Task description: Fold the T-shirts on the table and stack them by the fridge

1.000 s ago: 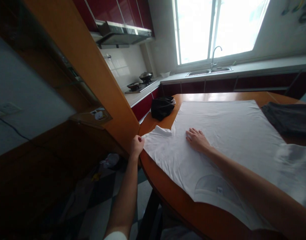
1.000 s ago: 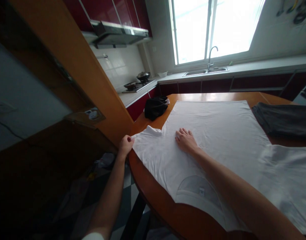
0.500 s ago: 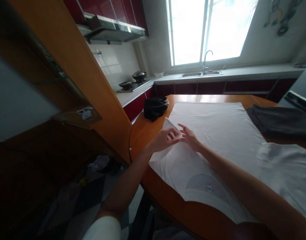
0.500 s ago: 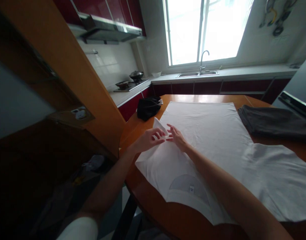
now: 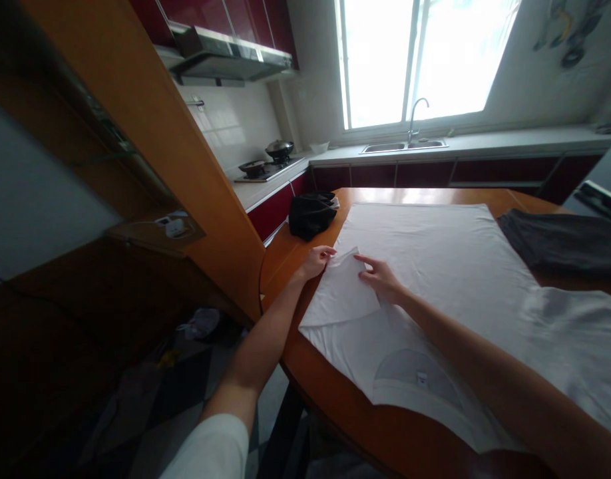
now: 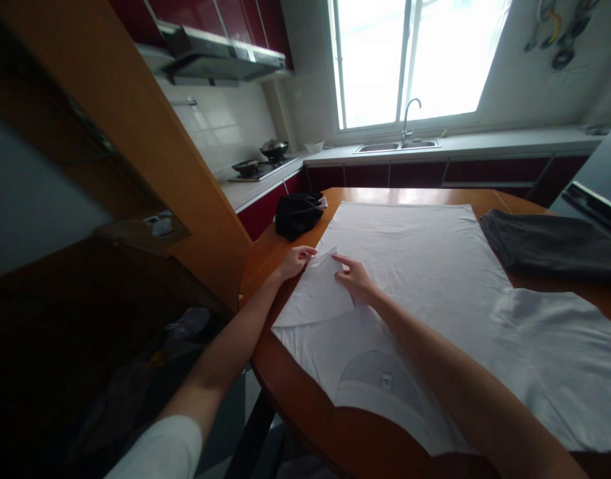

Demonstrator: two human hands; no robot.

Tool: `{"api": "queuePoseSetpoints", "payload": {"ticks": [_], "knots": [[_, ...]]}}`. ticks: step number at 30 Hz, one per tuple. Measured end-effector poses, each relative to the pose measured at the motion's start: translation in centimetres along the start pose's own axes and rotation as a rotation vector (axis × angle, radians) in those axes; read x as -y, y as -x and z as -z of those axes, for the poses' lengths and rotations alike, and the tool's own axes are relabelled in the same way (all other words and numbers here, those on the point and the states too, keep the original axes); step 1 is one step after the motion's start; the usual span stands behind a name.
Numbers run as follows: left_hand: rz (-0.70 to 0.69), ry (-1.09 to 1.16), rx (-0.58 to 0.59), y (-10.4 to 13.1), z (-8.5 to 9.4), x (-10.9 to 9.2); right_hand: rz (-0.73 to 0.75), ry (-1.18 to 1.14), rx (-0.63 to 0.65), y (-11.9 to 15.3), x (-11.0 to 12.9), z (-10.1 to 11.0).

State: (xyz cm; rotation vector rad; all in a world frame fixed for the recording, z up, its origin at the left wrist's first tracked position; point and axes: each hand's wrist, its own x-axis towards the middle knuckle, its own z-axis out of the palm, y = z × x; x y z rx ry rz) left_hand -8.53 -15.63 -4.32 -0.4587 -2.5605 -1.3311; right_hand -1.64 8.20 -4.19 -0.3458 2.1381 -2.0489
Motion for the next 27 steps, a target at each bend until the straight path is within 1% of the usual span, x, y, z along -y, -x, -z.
{"api": "queuePoseSetpoints", "payload": {"ticks": [4,7,10,13,16,18,21,25,27], "knots": [[-0.048,-0.045,0.081,0.3,-0.2,1.0,-0.008,-0.135,0.001,0.3,0.7,-0.1],[-0.099,-0.133,0.084,0.2,-0.6,1.3,-0.006,-0.145,-0.019,0.1,0.7,0.1],[-0.124,-0.207,0.048,0.2,-1.0,1.3,0.008,0.059,-0.117,-0.2,0.0,0.6],[-0.094,-0.177,-0.006,0.0,-0.9,1.4,0.05,0.297,-0.202,-0.4,-1.1,1.3],[-0.065,-0.154,-0.082,-0.1,-0.5,1.7,0.082,0.405,-0.192,-0.6,-2.0,1.9],[-0.053,-0.148,-0.101,-0.2,-0.2,1.8,0.089,0.43,-0.189,-0.7,-2.2,2.0],[-0.05,-0.149,-0.069,0.0,-0.2,1.9,0.12,0.387,-0.211,-0.8,-2.1,1.7],[-0.054,-0.168,-0.004,0.3,-0.5,1.8,0.285,0.144,-0.229,-0.8,-1.5,1.1],[-0.062,-0.185,0.017,0.4,-0.7,1.7,0.343,0.074,-0.239,-0.8,-1.2,1.0]]}}
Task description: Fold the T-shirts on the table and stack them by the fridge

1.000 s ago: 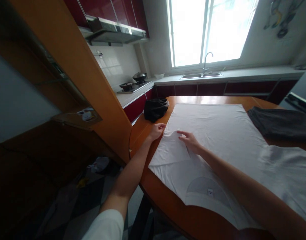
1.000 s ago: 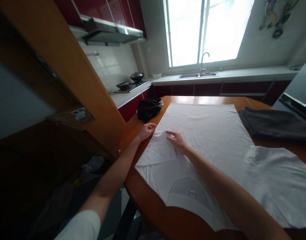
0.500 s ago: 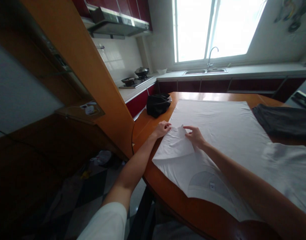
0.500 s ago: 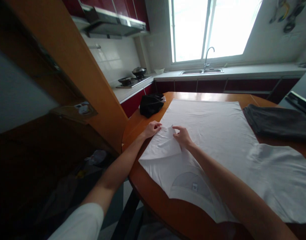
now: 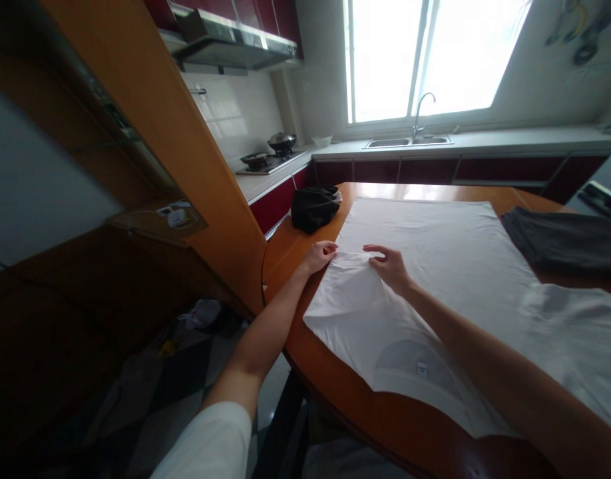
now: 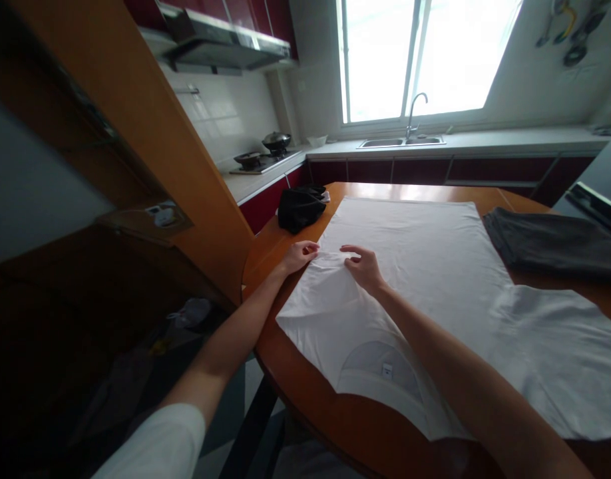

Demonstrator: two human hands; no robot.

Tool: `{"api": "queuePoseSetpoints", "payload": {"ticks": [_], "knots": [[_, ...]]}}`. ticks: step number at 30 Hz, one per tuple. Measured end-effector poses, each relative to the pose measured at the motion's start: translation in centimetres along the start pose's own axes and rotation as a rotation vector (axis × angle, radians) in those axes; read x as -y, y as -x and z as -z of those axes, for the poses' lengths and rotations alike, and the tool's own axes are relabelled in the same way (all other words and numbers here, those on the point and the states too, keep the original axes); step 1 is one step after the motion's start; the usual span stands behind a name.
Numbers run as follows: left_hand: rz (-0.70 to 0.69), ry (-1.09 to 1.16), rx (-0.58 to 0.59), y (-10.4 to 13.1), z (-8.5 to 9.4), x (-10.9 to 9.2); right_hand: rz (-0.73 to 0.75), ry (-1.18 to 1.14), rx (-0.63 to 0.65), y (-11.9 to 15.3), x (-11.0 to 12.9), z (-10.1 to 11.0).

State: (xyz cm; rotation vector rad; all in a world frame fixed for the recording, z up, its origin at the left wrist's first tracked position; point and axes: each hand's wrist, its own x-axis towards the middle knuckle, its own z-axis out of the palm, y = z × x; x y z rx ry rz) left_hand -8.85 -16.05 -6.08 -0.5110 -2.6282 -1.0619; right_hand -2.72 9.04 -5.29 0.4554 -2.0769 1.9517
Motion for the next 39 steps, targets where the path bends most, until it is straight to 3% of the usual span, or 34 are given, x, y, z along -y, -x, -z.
{"api": "queuePoseSetpoints", "payload": {"ticks": [4,9,14,17,21,25,29,33,36,39], "knots": [[-0.027,-0.046,0.001,0.0,-0.2,-0.3,0.065,0.123,0.004,0.1,0.3,0.4],[-0.046,-0.097,-0.008,-0.1,-0.3,-0.8,-0.014,0.494,0.116,0.4,0.1,1.0],[-0.028,-0.082,-0.107,0.0,1.0,-2.5,-0.03,0.739,0.158,1.0,0.6,1.1],[-0.079,-0.04,-0.131,1.4,2.1,-4.3,-0.056,0.888,0.165,1.4,1.3,1.0],[-0.259,-0.031,0.165,5.4,2.8,-6.1,-0.115,0.955,0.167,1.5,2.1,0.8],[-0.353,-0.098,0.401,9.2,3.1,-6.2,-0.184,0.947,0.141,1.4,2.8,0.6],[-0.355,-0.148,0.479,10.4,3.7,-5.8,-0.257,0.97,0.268,1.6,3.5,0.9],[-0.359,-0.142,0.494,10.4,4.2,-6.2,-0.215,0.909,0.416,1.5,3.5,1.0],[-0.381,-0.121,0.52,10.5,4.7,-6.6,-0.207,0.749,0.449,1.2,3.6,0.9],[-0.384,-0.129,0.545,10.9,5.0,-6.7,-0.289,0.581,0.424,0.9,4.5,0.9]]}}
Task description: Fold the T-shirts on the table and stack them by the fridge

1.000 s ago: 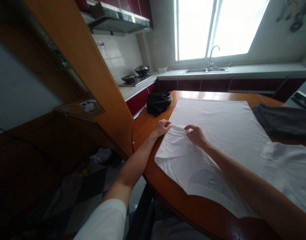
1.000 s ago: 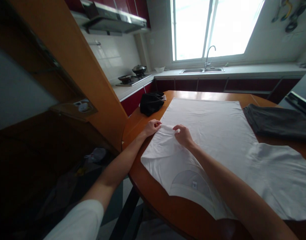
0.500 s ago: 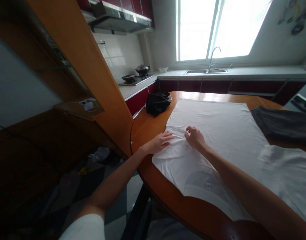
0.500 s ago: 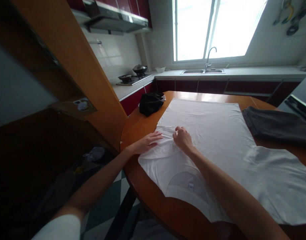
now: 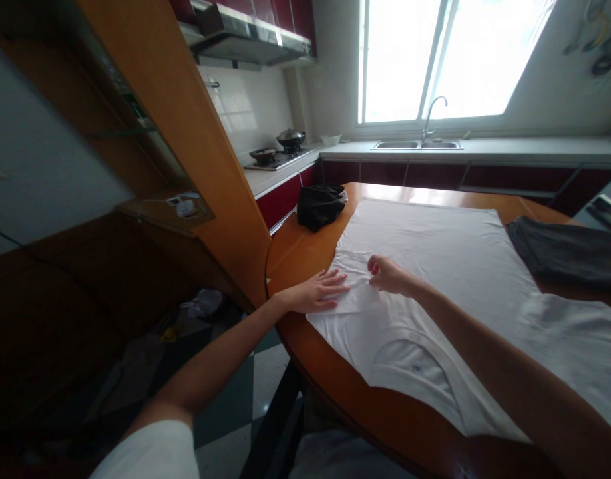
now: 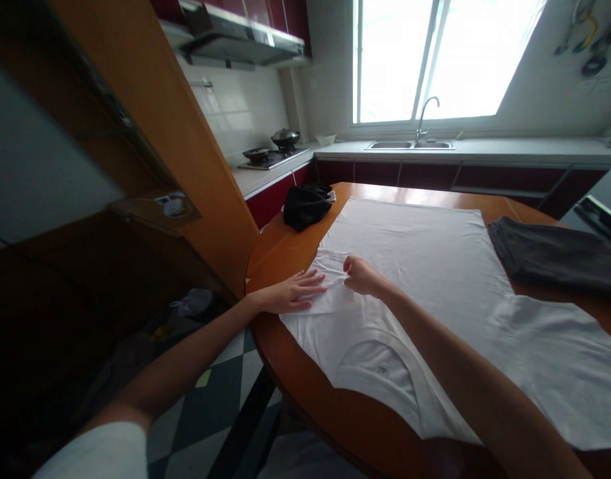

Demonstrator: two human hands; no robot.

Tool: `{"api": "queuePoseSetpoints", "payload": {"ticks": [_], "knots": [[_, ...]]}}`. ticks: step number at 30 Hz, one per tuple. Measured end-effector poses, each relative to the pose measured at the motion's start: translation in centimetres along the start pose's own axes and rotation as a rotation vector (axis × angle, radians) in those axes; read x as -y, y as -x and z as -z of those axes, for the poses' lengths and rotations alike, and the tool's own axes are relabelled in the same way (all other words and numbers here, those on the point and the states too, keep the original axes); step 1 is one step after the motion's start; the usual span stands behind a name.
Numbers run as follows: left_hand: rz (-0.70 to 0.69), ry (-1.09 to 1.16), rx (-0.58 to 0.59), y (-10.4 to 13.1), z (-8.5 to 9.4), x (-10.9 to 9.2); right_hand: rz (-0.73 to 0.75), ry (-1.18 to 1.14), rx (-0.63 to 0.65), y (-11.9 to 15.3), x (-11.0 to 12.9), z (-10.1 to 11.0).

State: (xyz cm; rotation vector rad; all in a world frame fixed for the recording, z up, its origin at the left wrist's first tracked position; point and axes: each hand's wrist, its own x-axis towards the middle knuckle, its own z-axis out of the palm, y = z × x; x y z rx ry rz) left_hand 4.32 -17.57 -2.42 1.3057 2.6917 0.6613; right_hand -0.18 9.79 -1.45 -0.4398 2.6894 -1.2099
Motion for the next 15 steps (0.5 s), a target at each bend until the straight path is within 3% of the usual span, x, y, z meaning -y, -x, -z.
{"api": "queuePoseSetpoints", "payload": {"ticks": [4,8,13,15], "knots": [[-0.002,-0.014,0.015,0.4,-0.4,0.0,-0.035,-0.065,-0.054,0.6,0.5,0.6],[0.022,0.006,-0.01,0.5,-0.4,-0.3,0.022,0.136,-0.045,1.2,-1.0,-0.1],[0.037,0.14,0.033,-0.2,1.0,-0.1,0.082,0.333,-0.089,1.8,-2.8,-0.6],[0.027,0.193,-0.019,-0.7,1.1,0.1,0.095,0.352,-0.084,2.0,-2.9,-0.4]]}}
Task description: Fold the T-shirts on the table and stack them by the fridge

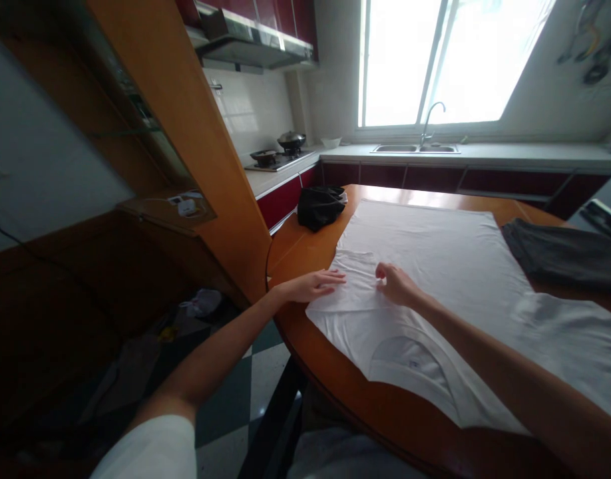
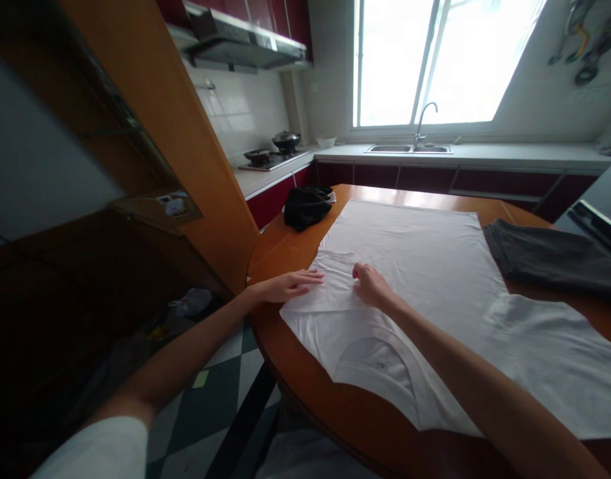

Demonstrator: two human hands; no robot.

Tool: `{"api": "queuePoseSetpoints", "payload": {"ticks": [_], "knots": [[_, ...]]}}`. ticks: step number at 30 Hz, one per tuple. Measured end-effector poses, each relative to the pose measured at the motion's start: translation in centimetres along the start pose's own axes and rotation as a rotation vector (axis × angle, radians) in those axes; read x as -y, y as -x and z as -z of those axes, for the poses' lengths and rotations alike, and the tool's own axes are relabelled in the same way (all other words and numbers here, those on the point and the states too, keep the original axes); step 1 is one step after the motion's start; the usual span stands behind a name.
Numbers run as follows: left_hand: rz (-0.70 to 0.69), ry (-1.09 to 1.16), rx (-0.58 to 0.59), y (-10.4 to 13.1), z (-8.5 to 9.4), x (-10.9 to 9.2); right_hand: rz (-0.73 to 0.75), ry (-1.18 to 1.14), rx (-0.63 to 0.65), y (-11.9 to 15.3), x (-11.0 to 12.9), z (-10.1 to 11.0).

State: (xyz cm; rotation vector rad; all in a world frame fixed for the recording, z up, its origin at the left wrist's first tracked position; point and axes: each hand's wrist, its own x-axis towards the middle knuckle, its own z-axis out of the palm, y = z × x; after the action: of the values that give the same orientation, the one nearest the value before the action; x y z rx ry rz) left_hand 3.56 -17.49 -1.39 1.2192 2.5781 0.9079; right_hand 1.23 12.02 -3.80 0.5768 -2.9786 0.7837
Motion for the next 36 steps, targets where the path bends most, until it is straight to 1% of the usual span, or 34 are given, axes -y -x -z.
{"api": "queuePoseSetpoints", "payload": {"ticks": [2,4,6,8,9,11,12,14,15,18,21,23,26,29,32,36], "knots": [[0.004,-0.028,-0.081,-0.2,-0.5,0.2,0.005,0.017,0.009,0.2,0.0,0.3],[0.033,-0.127,-0.119,-0.2,-1.5,0.3,-0.016,0.047,-0.007,0.2,0.2,0.4],[0.043,-0.218,-0.098,0.0,-2.2,0.2,-0.042,0.073,-0.062,0.0,0.4,0.3],[0.017,-0.245,-0.078,-0.2,-2.1,0.3,-0.004,0.08,-0.134,-0.5,0.7,0.0],[0.004,-0.239,-0.088,-0.5,-1.7,0.5,0.041,0.079,-0.164,-0.8,0.8,-0.2],[0.004,-0.228,-0.162,-1.8,-0.5,1.1,0.142,0.076,-0.2,-1.7,0.9,-0.7],[0.02,-0.232,-0.219,-2.7,0.2,1.7,0.181,0.076,-0.204,-2.1,0.9,-1.0],[0.066,-0.249,-0.318,-4.5,1.4,3.3,0.229,0.086,-0.172,-2.7,0.9,-1.7],[0.1,-0.25,-0.345,-5.4,1.8,4.3,0.241,0.096,-0.141,-2.9,0.8,-2.1],[0.231,-0.234,-0.375,-7.4,2.8,7.3,0.233,0.126,-0.042,-3.1,0.6,-2.9],[0.31,-0.219,-0.411,-8.7,3.8,9.5,0.199,0.139,-0.021,-3.0,0.3,-3.2],[0.331,-0.209,-0.451,-9.6,4.3,10.4,0.197,0.141,-0.022,-2.9,0.3,-3.2],[0.35,-0.177,-0.492,-11.0,4.0,10.7,0.204,0.136,-0.028,-2.8,0.5,-3.0],[0.331,-0.132,-0.468,-11.4,2.7,10.5,0.201,0.13,-0.036,-2.8,0.5,-3.0],[0.301,-0.1,-0.428,-10.9,1.7,10.3,0.198,0.126,-0.039,-2.8,0.6,-3.0],[0.245,-0.097,-0.383,-9.8,1.6,10.3,0.198,0.12,-0.048,-2.8,0.7,-3.1]]}}
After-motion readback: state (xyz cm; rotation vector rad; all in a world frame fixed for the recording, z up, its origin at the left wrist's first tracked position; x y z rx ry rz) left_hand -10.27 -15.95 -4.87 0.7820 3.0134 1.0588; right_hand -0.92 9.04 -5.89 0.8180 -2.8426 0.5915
